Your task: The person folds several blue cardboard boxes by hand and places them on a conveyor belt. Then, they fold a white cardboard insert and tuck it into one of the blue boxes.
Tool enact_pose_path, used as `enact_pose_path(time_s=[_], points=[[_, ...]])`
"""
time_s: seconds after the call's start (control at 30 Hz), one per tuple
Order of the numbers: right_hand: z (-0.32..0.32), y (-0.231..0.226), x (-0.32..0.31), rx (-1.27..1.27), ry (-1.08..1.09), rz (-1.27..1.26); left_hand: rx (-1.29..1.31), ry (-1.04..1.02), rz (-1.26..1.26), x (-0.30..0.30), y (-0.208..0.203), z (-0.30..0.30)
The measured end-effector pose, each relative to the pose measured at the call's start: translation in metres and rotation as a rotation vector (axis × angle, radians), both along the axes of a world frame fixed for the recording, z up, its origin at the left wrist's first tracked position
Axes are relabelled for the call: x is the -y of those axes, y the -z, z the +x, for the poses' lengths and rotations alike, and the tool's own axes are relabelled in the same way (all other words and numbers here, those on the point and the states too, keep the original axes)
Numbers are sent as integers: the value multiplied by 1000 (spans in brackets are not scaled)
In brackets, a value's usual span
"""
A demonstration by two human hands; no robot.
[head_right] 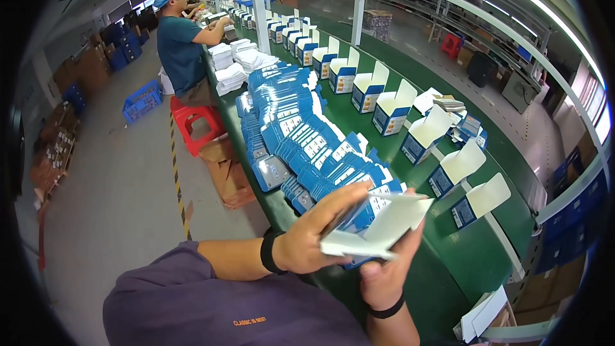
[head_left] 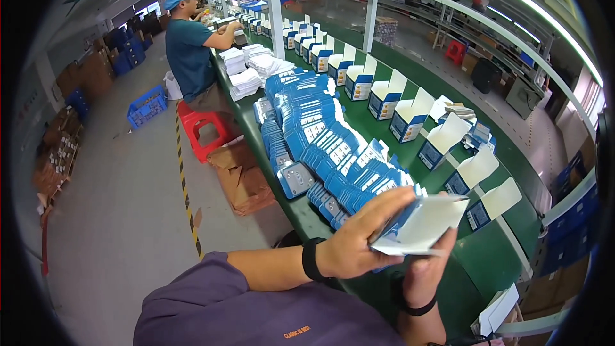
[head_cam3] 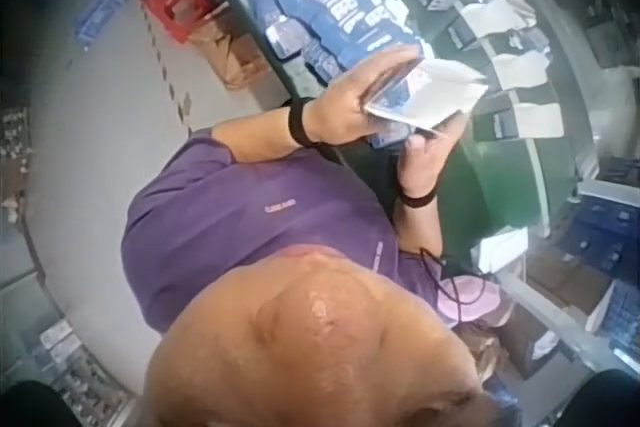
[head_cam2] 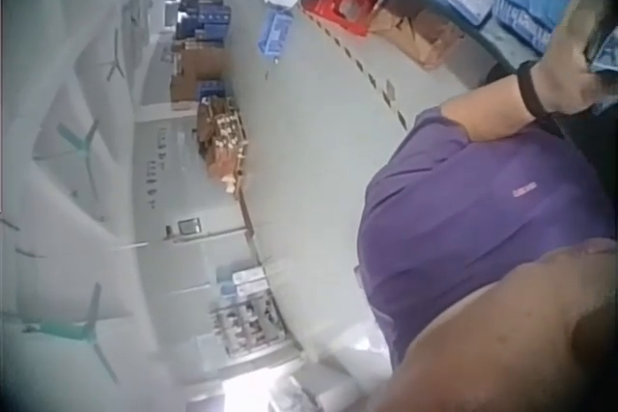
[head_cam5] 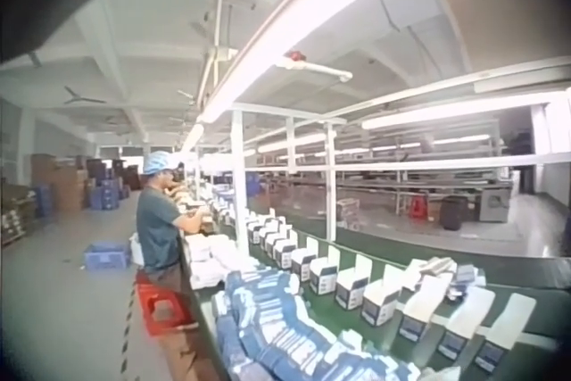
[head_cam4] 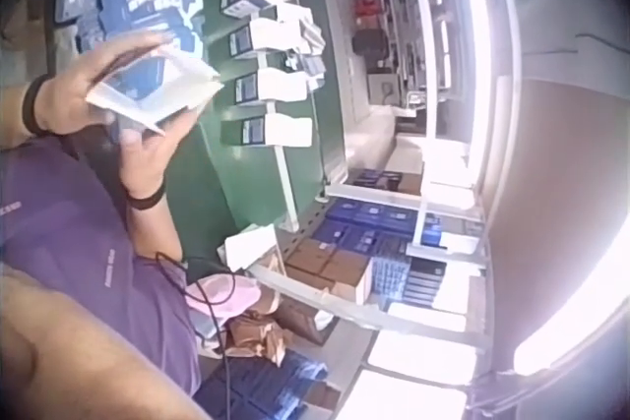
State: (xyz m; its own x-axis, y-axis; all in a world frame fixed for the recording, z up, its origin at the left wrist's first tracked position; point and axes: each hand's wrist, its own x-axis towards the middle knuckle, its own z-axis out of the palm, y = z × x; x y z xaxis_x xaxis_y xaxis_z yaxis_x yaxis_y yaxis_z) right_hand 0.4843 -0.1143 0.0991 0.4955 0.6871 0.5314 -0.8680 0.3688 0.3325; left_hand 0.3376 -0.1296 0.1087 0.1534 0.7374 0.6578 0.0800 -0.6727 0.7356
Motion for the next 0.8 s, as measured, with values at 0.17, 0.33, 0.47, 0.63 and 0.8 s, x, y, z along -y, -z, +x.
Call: enact_pose_path(time_s=[0.17, 0.33, 0.47, 0.63, 0.8], points=[[-8, 11, -1, 1239, 265, -201, 302, -62, -123, 3, 9, -2], [-2, 4, -6, 1156, 85, -363, -143, -250, 144, 12, -3, 5], [-5, 3, -4, 1201, 163, -346, 226, -125, -6, 11, 6, 15], [-10, -18, 6, 1277, 180, -395, 426, -127, -73, 8, 9, 10], [-1, 12, -3, 1223, 278, -232, 163, -151, 76, 12, -1, 0]])
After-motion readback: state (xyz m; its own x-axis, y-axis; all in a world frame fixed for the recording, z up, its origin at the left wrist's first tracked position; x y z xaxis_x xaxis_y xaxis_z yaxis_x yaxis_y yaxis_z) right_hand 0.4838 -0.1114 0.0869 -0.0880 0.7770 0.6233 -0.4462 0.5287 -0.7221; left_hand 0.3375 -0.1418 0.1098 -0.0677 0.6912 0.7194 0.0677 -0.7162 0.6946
